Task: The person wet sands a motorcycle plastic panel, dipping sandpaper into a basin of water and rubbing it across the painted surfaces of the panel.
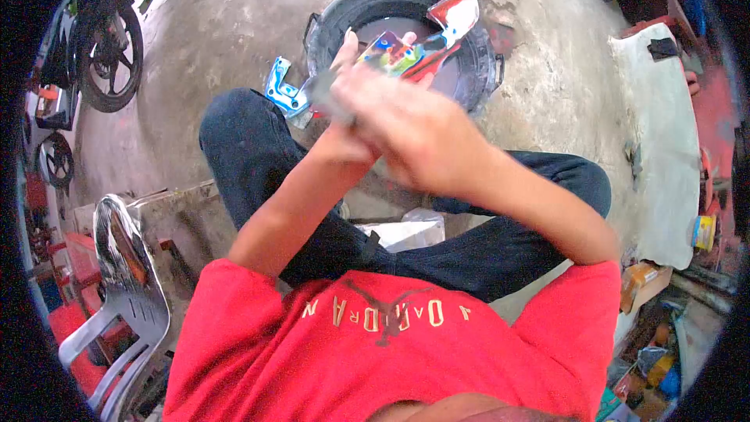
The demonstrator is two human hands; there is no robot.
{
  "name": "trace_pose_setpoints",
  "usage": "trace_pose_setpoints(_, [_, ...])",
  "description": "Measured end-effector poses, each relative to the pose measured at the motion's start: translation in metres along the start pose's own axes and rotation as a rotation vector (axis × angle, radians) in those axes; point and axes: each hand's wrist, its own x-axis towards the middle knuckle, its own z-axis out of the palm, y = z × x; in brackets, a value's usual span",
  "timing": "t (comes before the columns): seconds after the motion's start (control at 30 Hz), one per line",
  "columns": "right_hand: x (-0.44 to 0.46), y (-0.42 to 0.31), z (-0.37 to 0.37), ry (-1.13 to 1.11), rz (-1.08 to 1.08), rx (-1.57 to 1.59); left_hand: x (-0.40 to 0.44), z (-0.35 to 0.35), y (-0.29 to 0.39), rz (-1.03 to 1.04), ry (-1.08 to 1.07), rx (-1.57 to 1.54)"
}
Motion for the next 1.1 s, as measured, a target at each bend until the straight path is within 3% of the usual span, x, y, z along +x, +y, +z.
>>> trace_pose_setpoints(0.1, [-0.004, 0.018, 0.004, 0.054, -0.017, -0.016, 0.019, -0.044, 0.005, -0.127, -0.442, -0.042])
trace_pose_setpoints(0.17, [0.003, 0.044, -0.002, -0.047, 0.316, -0.014, 0.049, -0.057, 0.001, -0.09, -0.617, -0.359])
trace_pose_setpoints(0.23, [-0.003, 0.027, 0.002, -0.017, 0.178, 0.012, 0.045, -0.061, -0.009, 0.009, -0.704, -0.25])
trace_pose_setpoints(0.27, [-0.006, 0.012, 0.007, 0.041, 0.024, -0.041, 0.01, -0.016, -0.008, -0.018, -0.13, -0.086])
trace_pose_setpoints(0.3, [-0.002, -0.008, 0.001, 0.031, -0.018, 0.014, -0.001, -0.007, -0.003, 0.004, -0.061, -0.112])
trace_pose_setpoints(0.37, [-0.011, 0.012, -0.004, -0.044, 0.033, 0.034, 0.002, -0.01, 0.001, -0.066, -0.193, -0.063])
trace_pose_setpoints(0.4, [-0.011, 0.03, -0.003, -0.084, 0.216, 0.007, 0.007, 0.002, -0.007, 0.03, 0.038, -0.204])
trace_pose_setpoints(0.43, [-0.005, 0.043, -0.007, -0.146, 0.434, 0.042, 0.006, 0.001, -0.006, 0.031, 0.035, -0.21])
trace_pose_setpoints(0.5, [-0.01, 0.024, -0.005, -0.084, 0.248, 0.042, 0.01, -0.001, -0.005, 0.027, 0.012, -0.225])
trace_pose_setpoints(0.53, [-0.011, 0.004, -0.002, -0.036, 0.077, -0.008, 0.007, -0.003, -0.005, 0.014, -0.01, -0.051])
trace_pose_setpoints(0.57, [-0.01, -0.011, -0.001, -0.06, 0.006, 0.068, 0.007, -0.014, 0.004, -0.037, -0.121, -0.091])
trace_pose_setpoints(0.63, [-0.013, 0.009, -0.001, -0.045, 0.003, 0.006, 0.009, -0.016, 0.002, 0.011, -0.115, 0.019])
trace_pose_setpoints(0.67, [-0.009, 0.032, -0.001, -0.017, 0.106, -0.01, 0.041, -0.055, 0.0, -0.06, -0.609, -0.235])
trace_pose_setpoints(0.7, [-0.003, 0.042, -0.008, 0.008, 0.321, -0.015, 0.042, -0.052, 0.001, -0.17, -0.652, -0.493])
trace_pose_setpoints(0.73, [-0.007, 0.063, -0.014, -0.051, 0.494, 0.035, 0.031, -0.032, 0.001, -0.1, -0.428, -0.369])
trace_pose_setpoints(0.77, [-0.006, 0.072, -0.019, 0.031, 0.555, 0.116, 0.021, -0.012, 0.0, -0.026, -0.214, -0.247])
trace_pose_setpoints(0.93, [-0.001, 0.109, -0.038, 0.43, 0.944, 1.093, 0.013, 0.0, 0.003, -0.003, -0.027, -0.148])
trace_pose_setpoints(1.1, [-0.018, 0.15, -0.046, 0.56, 1.036, 1.089, 0.014, -0.003, 0.007, -0.024, -0.083, -0.148])
